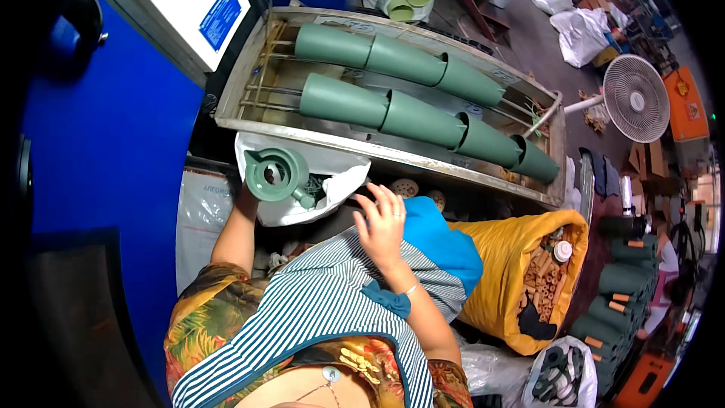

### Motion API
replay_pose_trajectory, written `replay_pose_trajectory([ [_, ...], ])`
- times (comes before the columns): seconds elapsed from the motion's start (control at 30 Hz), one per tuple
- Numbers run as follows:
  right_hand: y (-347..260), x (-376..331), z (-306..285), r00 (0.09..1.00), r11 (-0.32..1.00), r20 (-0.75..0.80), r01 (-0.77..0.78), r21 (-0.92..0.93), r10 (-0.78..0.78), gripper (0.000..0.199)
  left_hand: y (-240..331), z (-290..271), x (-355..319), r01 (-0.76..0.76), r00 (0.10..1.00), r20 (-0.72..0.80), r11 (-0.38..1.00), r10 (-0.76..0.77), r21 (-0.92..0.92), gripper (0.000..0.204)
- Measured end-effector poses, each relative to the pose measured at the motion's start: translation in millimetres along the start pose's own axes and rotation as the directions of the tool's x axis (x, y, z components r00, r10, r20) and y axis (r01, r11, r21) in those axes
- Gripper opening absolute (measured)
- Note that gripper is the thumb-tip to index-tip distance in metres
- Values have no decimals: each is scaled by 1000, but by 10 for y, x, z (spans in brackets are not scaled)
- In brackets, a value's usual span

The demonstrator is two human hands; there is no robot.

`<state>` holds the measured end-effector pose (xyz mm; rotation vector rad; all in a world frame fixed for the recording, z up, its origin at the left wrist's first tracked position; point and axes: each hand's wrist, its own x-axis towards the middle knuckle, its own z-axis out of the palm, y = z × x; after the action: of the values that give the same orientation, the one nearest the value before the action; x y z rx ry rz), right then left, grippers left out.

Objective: The person picks up green cylindrical housing parts and inserts smaller internal components and black caps into them by hand.

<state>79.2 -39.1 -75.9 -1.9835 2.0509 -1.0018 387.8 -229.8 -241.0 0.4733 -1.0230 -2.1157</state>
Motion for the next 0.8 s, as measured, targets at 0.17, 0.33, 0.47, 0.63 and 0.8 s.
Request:
replay_pose_trajectory([
  [0.17,254,-346,-482,988,989,-60,-145,7,145,26,759,326,174,-184,807,-591,948,-5,-260,54],
  [0.33,389,-772,-767,926,934,-125,-354,42,356,20,1149,148,575,-355,128,-797,778,590,519,55],
  [0.47,397,-1017,-794,863,873,-141,-468,137,485,19,1030,439,983,200,-69,-645,644,761,738,46],
  [0.63,314,-1143,-791,847,853,-127,-496,161,516,19,1027,3,1462,474,164,-468,347,868,809,38],
  [0.8,265,-1122,-875,821,821,-118,-526,221,558,18,1208,-878,2116,448,446,-334,116,830,886,41],
])
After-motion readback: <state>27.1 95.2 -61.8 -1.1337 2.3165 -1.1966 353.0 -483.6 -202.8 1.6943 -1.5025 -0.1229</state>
